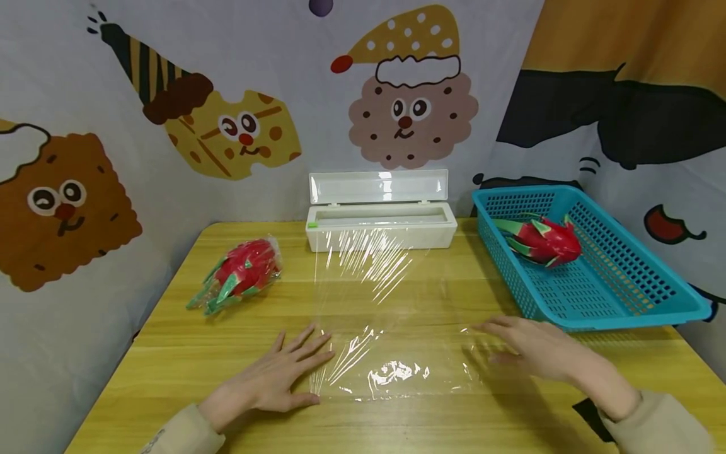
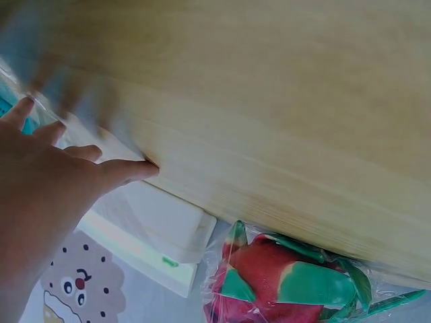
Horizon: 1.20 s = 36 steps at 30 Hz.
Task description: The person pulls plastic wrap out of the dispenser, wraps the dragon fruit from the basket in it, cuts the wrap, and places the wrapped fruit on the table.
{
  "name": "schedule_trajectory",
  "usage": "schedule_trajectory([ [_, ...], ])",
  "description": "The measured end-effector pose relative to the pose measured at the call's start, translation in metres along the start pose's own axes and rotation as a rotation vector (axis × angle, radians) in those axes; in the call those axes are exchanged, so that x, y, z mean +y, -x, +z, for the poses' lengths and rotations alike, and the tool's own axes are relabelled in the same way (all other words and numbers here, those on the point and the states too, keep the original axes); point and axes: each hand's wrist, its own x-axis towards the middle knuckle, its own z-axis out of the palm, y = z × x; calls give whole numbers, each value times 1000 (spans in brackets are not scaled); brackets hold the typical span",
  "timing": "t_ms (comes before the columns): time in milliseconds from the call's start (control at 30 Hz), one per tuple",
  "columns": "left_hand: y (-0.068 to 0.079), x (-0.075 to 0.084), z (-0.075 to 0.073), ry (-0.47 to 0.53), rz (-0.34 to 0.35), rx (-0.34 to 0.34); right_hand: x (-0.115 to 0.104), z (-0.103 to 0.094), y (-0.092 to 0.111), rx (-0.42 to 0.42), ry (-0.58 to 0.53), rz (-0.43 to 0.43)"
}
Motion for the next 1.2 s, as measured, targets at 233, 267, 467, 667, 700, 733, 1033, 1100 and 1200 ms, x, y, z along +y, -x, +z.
schedule_trajectory([
  [233, 0, 0, 0, 3, -9, -18, 26, -86, -26, 73, -66, 54],
  [267, 0, 0, 0, 8, -12, -22, 37, -95, -33, 79, -59, 80],
  [467, 0, 1, -2, 32, -25, -41, 117, -122, -68, 56, -9, 340],
  [667, 0, 2, -1, 37, -23, -37, 171, -106, -76, 27, -42, 506],
  [700, 1, 1, 0, 38, -23, -35, 177, -102, -76, 22, -48, 528],
  [733, 1, 1, 0, 40, -22, -33, 181, -98, -76, 13, -59, 542],
  [1033, 0, 0, 2, 33, -12, -17, 201, -70, -71, -1, -183, 590],
  [1100, 0, -1, 2, 29, -11, -16, 206, -62, -71, 18, -193, 579],
  [1200, 0, -1, 1, 24, -15, -19, 214, -50, -71, 38, -255, 572],
])
